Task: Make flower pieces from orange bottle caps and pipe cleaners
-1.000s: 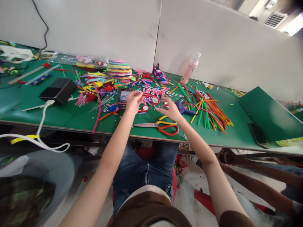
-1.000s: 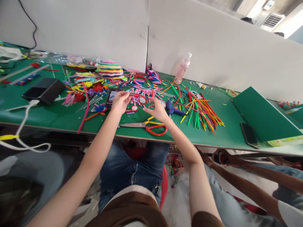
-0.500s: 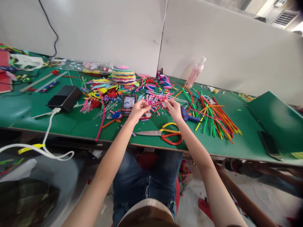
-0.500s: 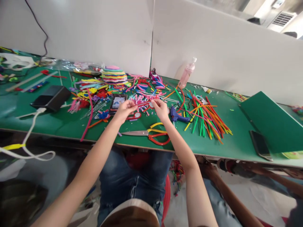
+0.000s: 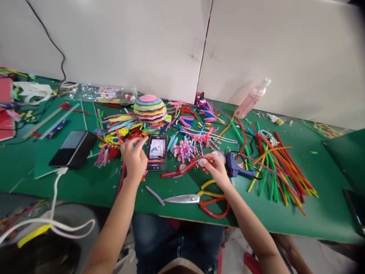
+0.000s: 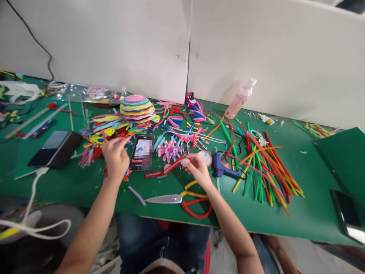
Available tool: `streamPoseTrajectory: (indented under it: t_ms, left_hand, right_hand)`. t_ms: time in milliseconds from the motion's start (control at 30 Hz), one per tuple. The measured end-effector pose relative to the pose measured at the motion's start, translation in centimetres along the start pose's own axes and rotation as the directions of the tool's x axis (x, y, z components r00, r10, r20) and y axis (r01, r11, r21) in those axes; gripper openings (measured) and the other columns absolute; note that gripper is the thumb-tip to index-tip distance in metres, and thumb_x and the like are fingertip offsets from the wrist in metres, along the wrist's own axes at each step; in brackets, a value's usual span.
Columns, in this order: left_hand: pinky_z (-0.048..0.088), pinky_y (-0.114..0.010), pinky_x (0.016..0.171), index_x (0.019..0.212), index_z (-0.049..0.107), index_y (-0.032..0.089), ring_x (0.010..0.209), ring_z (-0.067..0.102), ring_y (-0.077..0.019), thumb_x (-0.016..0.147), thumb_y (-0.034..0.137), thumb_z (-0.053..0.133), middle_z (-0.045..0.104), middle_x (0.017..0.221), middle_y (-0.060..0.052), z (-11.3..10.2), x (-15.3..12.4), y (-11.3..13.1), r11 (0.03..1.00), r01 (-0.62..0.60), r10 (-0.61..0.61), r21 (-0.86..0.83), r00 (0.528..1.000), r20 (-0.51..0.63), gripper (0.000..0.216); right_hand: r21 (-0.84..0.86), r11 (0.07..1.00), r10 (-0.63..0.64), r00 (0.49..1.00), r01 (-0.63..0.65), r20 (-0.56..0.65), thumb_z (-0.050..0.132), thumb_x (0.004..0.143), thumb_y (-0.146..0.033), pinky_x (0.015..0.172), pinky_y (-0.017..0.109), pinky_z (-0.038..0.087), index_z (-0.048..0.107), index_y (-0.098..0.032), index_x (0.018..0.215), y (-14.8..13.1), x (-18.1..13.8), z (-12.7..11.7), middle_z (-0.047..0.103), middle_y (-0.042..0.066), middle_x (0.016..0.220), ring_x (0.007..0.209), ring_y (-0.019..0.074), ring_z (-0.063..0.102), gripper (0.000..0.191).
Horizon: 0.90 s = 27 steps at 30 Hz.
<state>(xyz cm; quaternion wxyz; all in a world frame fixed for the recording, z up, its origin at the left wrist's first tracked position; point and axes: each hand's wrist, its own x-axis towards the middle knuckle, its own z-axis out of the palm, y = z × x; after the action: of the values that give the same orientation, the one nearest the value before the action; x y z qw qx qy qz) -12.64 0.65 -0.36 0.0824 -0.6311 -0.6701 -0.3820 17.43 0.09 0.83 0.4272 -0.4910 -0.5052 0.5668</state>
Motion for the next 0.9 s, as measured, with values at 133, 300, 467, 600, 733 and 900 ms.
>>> streamPoseTrajectory:
  t_ms: [133, 300, 467, 600, 733, 900]
  left_hand:
    - [0.043, -0.041, 0.088, 0.105, 0.068, 0.018, 0.092, 0.060, -0.0236, 0.089, 0.017, 0.041, 0.064, 0.093, -0.012, 0.1, -0.1, 0.3, 0.992, -0.094, 0.082, -0.089, 0.987, -0.136, 0.031]
    - [0.047, -0.039, 0.081, 0.100, 0.066, 0.019, 0.085, 0.063, -0.0223, 0.086, 0.013, 0.048, 0.066, 0.086, -0.010, 0.1, -0.6, 0.6, 0.973, -0.205, 0.178, -0.101, 0.957, -0.227, 0.023]
    - [0.051, -0.036, 0.073, 0.092, 0.061, 0.019, 0.078, 0.065, -0.0208, 0.084, 0.018, 0.053, 0.067, 0.079, -0.008, 0.4, -1.1, 0.3, 0.947, -0.259, 0.211, -0.190, 0.948, -0.239, 0.012]
    - [0.051, -0.030, 0.058, 0.086, 0.058, 0.019, 0.062, 0.064, -0.0163, 0.085, 0.023, 0.050, 0.066, 0.071, -0.004, 0.5, -1.7, 0.9, 0.905, -0.199, 0.118, -0.376, 0.967, -0.227, 0.009]
    - [0.052, -0.032, 0.062, 0.088, 0.063, 0.020, 0.063, 0.063, -0.0166, 0.089, 0.029, 0.040, 0.066, 0.070, -0.004, -0.4, -2.2, 4.8, 0.747, -0.055, 0.190, -0.663, 0.973, 0.133, 0.024]
    - [0.049, -0.033, 0.079, 0.114, 0.055, 0.019, 0.091, 0.063, -0.0198, 0.091, 0.038, 0.041, 0.066, 0.104, -0.009, -0.9, -2.2, 11.4, 0.682, 0.333, 0.230, -0.652, 0.748, 0.623, 0.033]
  right_hand:
    - [0.021, 0.994, 0.103, 0.993, -0.104, 0.059, 0.068, 0.074, -0.050, 0.046, 0.023, 0.046, 0.060, -0.024, 0.093, 0.3, -0.1, -0.4, 0.057, -0.003, 0.061, 0.050, 0.0103, 0.054, 0.033]
    - [0.015, 0.991, 0.134, 0.989, -0.135, 0.063, 0.065, 0.078, -0.049, 0.051, 0.024, 0.050, 0.067, -0.025, 0.096, 0.2, -0.1, -0.5, 0.060, -0.001, 0.069, 0.055, 0.0102, 0.056, 0.030]
    - [-0.018, 0.994, 0.112, 0.992, -0.111, 0.055, 0.064, 0.079, -0.047, 0.051, 0.024, 0.049, 0.066, -0.023, 0.097, 0.7, -0.1, -0.6, 0.059, -0.001, 0.068, 0.055, 0.0101, 0.056, 0.031]
    - [-0.011, 0.998, 0.066, 0.998, -0.066, 0.006, 0.067, 0.075, -0.048, 0.049, 0.023, 0.048, 0.060, -0.022, 0.093, 1.1, 0.2, -0.6, 0.060, -0.002, 0.065, 0.056, 0.0113, 0.058, 0.033]
    - [-0.028, 0.999, -0.017, 1.000, 0.016, -0.017, 0.071, 0.070, -0.051, 0.047, 0.025, 0.047, 0.058, -0.023, 0.085, 0.2, 0.3, -0.5, 0.059, -0.003, 0.062, 0.052, 0.0117, 0.057, 0.034]
    - [-0.095, 0.984, -0.148, 0.987, 0.154, 0.059, 0.069, 0.073, -0.049, 0.052, 0.028, 0.050, 0.058, -0.024, 0.085, -1.4, -0.1, -0.4, 0.064, -0.001, 0.070, 0.059, 0.0135, 0.060, 0.029]
